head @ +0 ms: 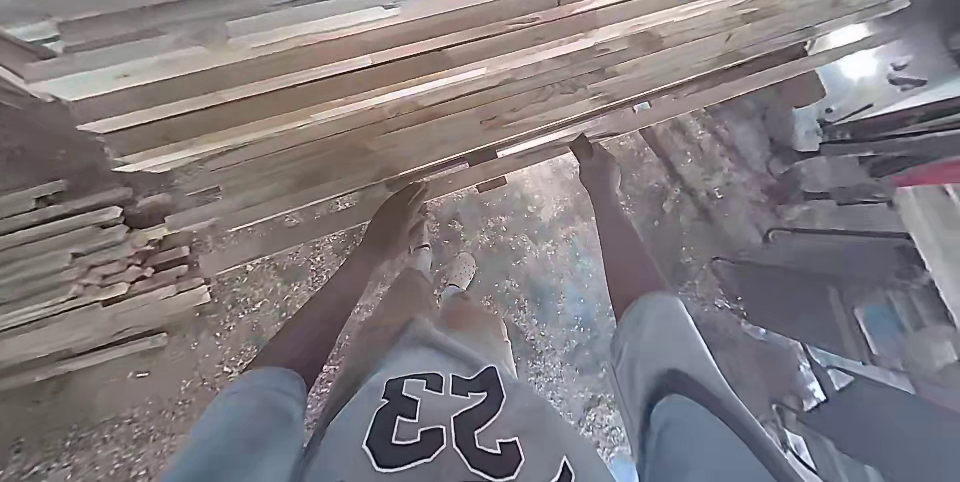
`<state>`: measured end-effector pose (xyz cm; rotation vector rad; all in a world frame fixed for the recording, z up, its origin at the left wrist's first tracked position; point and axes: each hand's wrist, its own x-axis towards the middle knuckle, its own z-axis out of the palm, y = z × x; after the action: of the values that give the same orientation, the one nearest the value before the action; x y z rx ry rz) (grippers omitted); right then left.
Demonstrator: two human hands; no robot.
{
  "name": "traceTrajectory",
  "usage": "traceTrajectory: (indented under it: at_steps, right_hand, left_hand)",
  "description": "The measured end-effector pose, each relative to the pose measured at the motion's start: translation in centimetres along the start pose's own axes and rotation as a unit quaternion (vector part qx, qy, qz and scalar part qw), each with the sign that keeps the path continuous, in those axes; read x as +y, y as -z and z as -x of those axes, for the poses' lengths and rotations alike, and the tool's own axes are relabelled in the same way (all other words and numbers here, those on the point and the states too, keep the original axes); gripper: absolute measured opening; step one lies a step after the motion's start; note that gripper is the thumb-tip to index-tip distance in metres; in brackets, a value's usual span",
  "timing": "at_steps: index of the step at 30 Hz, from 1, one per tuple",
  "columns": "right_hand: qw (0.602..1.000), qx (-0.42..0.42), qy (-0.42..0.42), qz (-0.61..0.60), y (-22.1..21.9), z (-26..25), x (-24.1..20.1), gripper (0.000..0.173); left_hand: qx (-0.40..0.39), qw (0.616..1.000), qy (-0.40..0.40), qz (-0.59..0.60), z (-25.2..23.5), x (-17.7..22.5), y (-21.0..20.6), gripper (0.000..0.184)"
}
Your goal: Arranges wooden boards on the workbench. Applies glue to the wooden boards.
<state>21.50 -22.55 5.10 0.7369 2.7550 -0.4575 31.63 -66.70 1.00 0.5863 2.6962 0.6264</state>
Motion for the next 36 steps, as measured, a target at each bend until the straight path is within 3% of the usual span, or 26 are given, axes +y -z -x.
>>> traceTrajectory:
  at_steps: [3, 7, 11, 14, 17, 18, 20, 22, 27, 29, 31, 34, 36]
  right_hand:
    - [0.993, -0.015, -0.042, 0.108, -0.1, -0.7, -3.0, 0.03]
    - [0.982, 0.008, -0.021, 0.186, -0.9, 1.2, -6.9, 0.022]
    - [0.977, -0.108, 0.033, 0.182, -3.2, 7.6, -13.2, 0.025]
    - [0.978, -0.133, 0.059, 0.148, -2.0, 4.4, -9.9, 0.03]
    - [0.986, -0.064, 0.013, 0.152, -1.5, 0.9, -6.7, 0.025]
    - [0.985, -0.087, 0.004, 0.15, -1.6, 1.8, -7.9, 0.029]
    - [0.964, -0.185, 0.067, 0.179, -2.2, 5.0, -11.3, 0.03]
    - [0.946, -0.235, 0.12, 0.188, -1.8, 5.2, -10.9, 0.027]
    - [0.979, -0.088, 0.015, 0.181, 2.8, -3.2, -1.1, 0.021]
    - [0.983, -0.065, -0.008, 0.169, 2.8, -3.8, -1.1, 0.02]
    - [0.979, -0.093, 0.005, 0.184, 2.1, -2.6, -3.0, 0.029]
    - [0.963, -0.15, 0.092, 0.202, 2.2, -0.5, -5.3, 0.029]
    - [0.953, -0.175, 0.139, 0.202, 2.9, -1.2, -4.4, 0.025]
  left_hand:
    - [-0.05, 0.998, -0.017, -0.027, -4.0, -0.9, -0.2, 0.069]
    - [-0.106, 0.993, 0.057, -0.021, -7.1, -0.7, -0.6, 0.063]
    - [-0.093, 0.992, 0.075, -0.028, -7.5, -0.1, -1.0, 0.059]
    - [-0.11, 0.991, 0.074, -0.018, -7.6, -0.5, -1.0, 0.059]
    - [-0.106, 0.993, 0.049, -0.032, -7.6, -1.0, -1.1, 0.055]
    - [-0.108, 0.992, 0.055, -0.027, -7.7, -0.7, -1.2, 0.054]
    - [-0.117, 0.99, 0.074, -0.021, -7.8, -0.4, -1.2, 0.054]
    - [-0.129, 0.987, 0.087, -0.028, -7.8, -0.5, -1.2, 0.056]
    - [-0.126, 0.986, 0.1, -0.041, -7.7, -0.5, -1.9, 0.056]
    - [-0.101, 0.99, 0.089, -0.053, -7.5, -0.7, -2.4, 0.057]
    - [-0.076, 0.991, 0.088, -0.061, -7.2, -0.3, -2.7, 0.058]
    - [-0.062, 0.991, 0.095, -0.071, -7.2, -0.1, -2.6, 0.058]
    - [-0.073, 0.99, 0.101, -0.071, -7.0, 0.2, -2.6, 0.057]
